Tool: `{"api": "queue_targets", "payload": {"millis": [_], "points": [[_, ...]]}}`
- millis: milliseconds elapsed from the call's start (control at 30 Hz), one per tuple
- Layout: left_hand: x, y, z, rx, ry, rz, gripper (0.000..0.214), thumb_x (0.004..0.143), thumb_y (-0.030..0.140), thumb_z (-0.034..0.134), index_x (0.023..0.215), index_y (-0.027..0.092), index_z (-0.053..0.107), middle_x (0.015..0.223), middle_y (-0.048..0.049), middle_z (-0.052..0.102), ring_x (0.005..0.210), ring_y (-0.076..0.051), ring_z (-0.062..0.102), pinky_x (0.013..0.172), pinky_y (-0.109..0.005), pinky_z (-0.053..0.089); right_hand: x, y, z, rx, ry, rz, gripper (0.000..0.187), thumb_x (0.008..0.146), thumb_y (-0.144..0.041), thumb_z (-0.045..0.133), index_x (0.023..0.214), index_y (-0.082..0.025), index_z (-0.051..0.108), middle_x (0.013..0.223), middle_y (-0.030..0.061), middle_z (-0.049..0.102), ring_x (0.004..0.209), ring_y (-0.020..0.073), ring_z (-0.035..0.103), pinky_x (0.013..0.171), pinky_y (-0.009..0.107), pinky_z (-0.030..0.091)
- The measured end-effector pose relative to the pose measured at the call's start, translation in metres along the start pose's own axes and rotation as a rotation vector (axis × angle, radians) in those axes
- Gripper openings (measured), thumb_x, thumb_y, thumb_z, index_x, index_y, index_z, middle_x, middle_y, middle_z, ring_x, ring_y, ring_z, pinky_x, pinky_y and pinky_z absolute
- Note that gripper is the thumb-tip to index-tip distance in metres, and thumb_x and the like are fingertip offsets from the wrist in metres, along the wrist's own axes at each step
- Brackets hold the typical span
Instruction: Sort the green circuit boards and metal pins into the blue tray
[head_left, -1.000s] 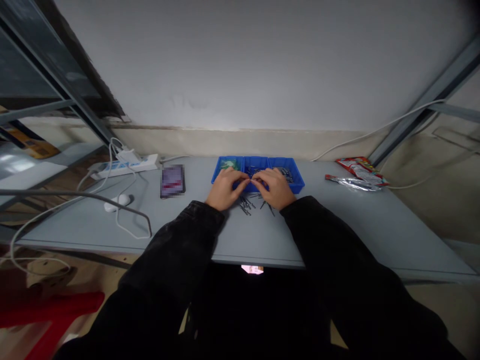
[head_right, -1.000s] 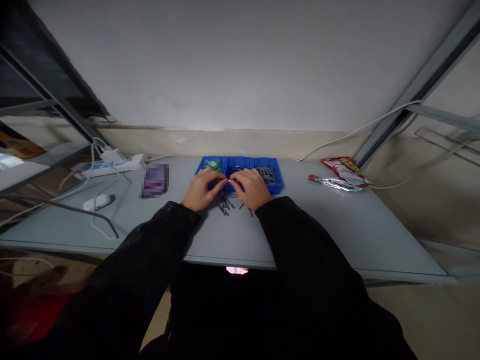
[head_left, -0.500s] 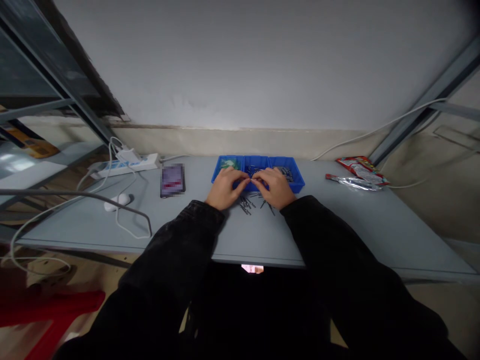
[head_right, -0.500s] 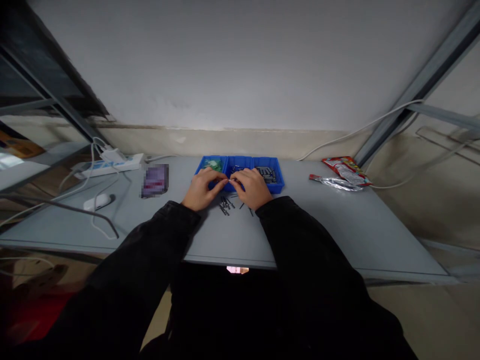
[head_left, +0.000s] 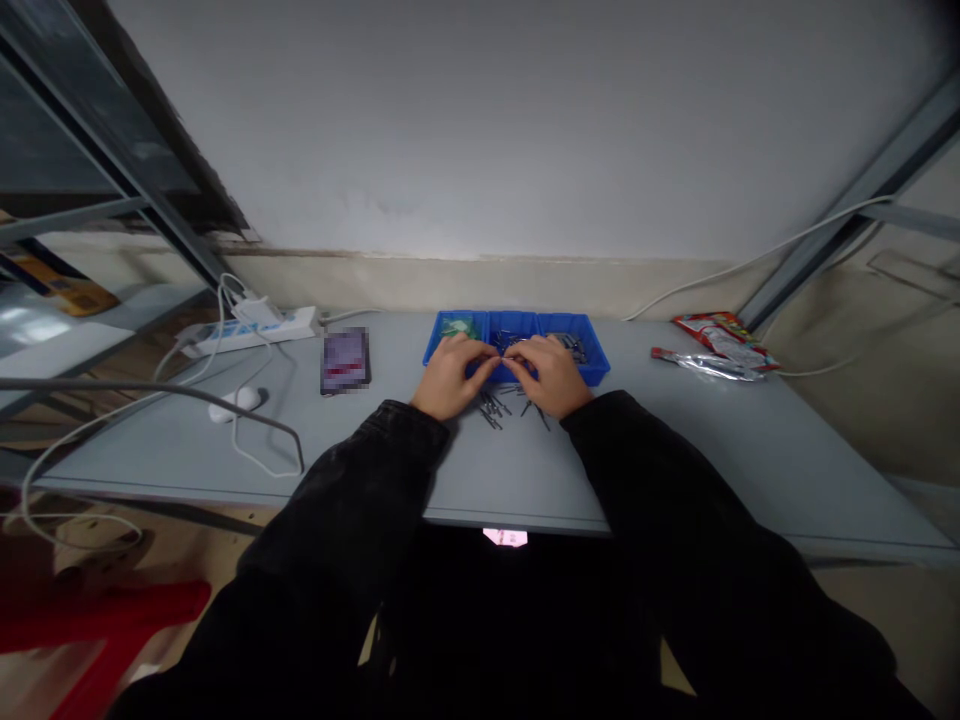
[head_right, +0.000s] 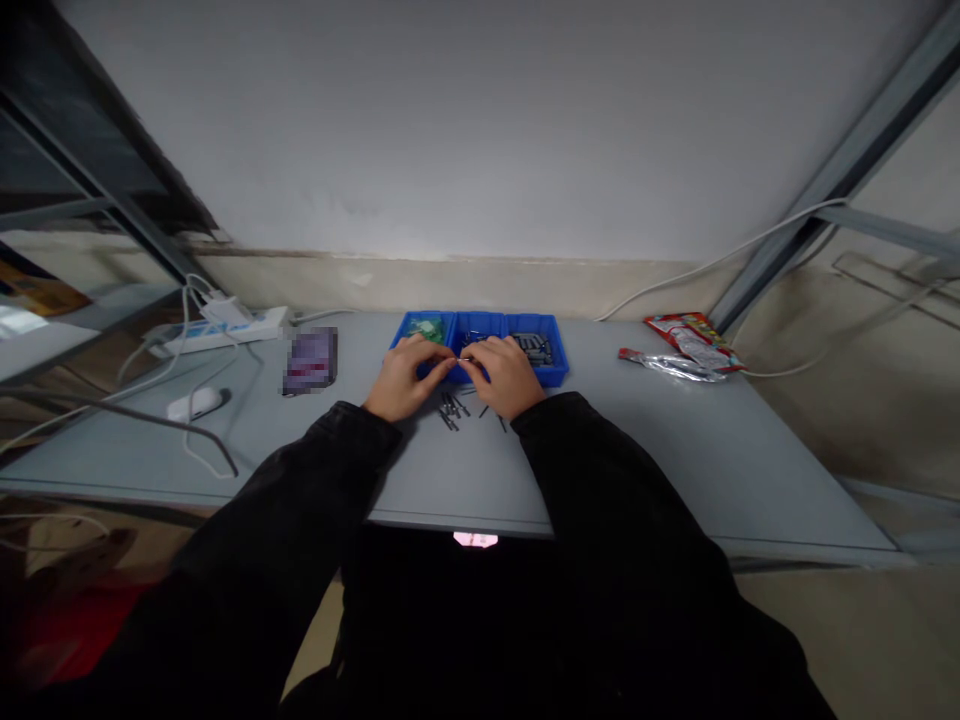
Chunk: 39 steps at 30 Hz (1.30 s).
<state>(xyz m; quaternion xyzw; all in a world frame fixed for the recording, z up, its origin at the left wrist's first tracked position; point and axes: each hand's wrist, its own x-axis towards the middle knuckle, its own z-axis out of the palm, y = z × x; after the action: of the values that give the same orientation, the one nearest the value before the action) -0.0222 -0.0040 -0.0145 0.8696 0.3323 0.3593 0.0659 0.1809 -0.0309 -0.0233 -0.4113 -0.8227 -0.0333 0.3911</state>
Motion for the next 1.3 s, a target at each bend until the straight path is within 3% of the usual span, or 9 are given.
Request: {"api": "queue_targets", "payload": {"millis": [1300], "points": [[0.0006,0.0,-0.0004,0.001,0.001,0.021,0.018,0.099,0.031,0.057,0.099,0.018,0.071,0.088,-0.003,0.069,0.085,-0.019,0.058,0.09,-0.039,0.044,0.0006,-0.0005,-0.0002,0.004,-0.014,0.009,0.019,0.1,-0.028,0.049,0.09,-0.021,0.063,0.081,0.0037,0.068,0.078,0.0204,0.055,0.079,0.036,0.034]]}}
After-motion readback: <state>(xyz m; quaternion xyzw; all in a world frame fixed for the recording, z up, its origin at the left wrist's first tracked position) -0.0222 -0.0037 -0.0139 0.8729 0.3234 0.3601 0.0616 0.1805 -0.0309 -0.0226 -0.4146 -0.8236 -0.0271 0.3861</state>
